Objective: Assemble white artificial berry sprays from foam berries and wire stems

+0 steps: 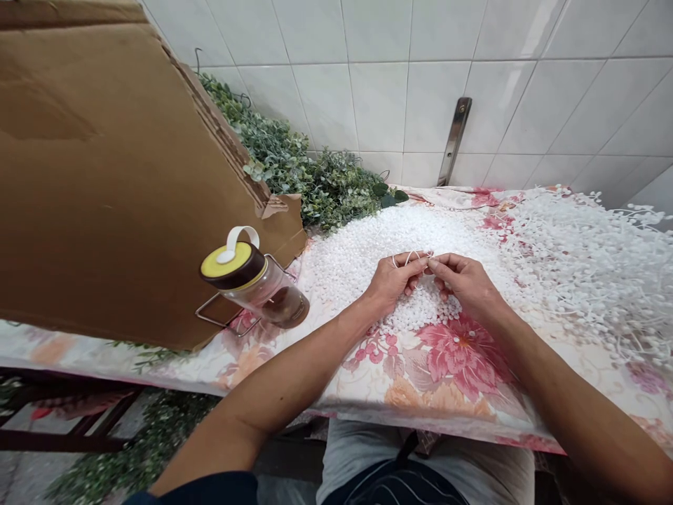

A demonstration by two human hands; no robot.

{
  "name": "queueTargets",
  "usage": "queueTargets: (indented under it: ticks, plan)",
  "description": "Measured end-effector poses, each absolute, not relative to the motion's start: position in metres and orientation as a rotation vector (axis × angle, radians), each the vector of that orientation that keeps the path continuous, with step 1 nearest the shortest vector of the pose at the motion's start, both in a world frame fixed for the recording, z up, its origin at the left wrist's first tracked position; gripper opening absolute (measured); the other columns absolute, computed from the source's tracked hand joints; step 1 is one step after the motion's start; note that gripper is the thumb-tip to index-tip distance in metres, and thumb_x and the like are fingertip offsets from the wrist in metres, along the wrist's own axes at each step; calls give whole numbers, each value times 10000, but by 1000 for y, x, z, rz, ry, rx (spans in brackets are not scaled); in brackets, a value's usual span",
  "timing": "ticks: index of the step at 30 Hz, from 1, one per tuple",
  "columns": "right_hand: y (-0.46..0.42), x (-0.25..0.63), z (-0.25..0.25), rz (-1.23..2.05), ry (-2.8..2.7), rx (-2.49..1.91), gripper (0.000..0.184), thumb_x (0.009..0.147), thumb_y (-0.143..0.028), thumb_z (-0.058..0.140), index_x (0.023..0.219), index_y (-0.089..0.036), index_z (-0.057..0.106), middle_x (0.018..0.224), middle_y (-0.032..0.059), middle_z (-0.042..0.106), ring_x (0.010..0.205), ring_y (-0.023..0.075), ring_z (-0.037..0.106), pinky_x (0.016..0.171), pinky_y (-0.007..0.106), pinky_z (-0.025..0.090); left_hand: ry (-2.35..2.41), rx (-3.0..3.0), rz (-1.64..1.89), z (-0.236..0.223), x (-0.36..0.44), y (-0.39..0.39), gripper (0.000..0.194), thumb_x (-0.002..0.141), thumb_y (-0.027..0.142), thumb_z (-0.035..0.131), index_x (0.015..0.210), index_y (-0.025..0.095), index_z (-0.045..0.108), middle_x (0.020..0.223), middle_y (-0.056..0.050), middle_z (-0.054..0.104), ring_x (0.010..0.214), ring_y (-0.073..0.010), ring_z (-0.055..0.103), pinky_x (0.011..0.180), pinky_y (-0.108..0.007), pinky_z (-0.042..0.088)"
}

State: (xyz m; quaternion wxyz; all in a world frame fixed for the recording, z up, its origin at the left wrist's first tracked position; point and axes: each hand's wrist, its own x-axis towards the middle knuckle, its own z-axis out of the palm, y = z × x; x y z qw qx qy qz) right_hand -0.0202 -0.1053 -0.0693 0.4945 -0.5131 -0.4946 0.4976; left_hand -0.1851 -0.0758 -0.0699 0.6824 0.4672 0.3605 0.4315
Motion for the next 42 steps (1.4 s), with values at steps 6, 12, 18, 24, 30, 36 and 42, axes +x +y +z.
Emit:
queueTargets:
  ticks: [6,12,18,24,30,36,42]
  plan:
    - [-106,-24,-65,1304,-1102,-1195,412,714,-524,866,885,-175,731,694,2,615,556,108,479,422,226,404,797,1089,947,-70,-185,-77,385,747,439,831,982,138,789,606,41,501,488,-63,414,399,-211,273]
    - [-107,-25,-62,1331,-1042,-1174,415,665,-496,891,862,-171,723,682,-16,586,562,102,461,420,217,381,805,1088,933,-70,-185,-77,410,757,438,825,1032,138,780,631,35,525,483,-61,418,393,-206,266]
    - [-107,-25,-65,1303,-1080,-1209,381,703,-514,844,794,-185,673,643,-18,594,511,100,471,424,229,376,792,1089,931,-69,-185,-77,383,741,503,829,849,149,728,596,38,511,476,-61,424,402,-211,268]
    - [-107,-29,-65,1206,-1192,-1333,285,748,-452,763,733,-195,641,561,-34,561,443,103,472,426,246,397,803,1111,954,-66,-184,-78,427,685,526,864,767,158,662,570,48,502,467,-61,407,407,-213,272]
    - [-107,-28,-65,1202,-1259,-1332,287,778,-457,764,788,-186,668,575,-35,569,437,104,484,425,248,413,819,1056,949,-67,-185,-77,443,695,517,862,704,172,583,555,55,468,457,-52,389,405,-206,255]
    - [-107,-27,-65,1194,-1241,-1333,398,747,-545,812,821,-177,681,584,-36,564,443,104,481,429,255,418,807,1014,949,-73,-185,-73,403,738,489,835,733,170,588,601,45,484,470,-49,404,398,-197,257]
    - [-108,-27,-65,1196,-1246,-1321,431,756,-595,798,821,-186,677,571,-33,566,434,103,474,431,254,400,812,1006,970,-72,-184,-73,384,745,468,826,750,175,577,622,45,494,470,-50,426,390,-193,273]
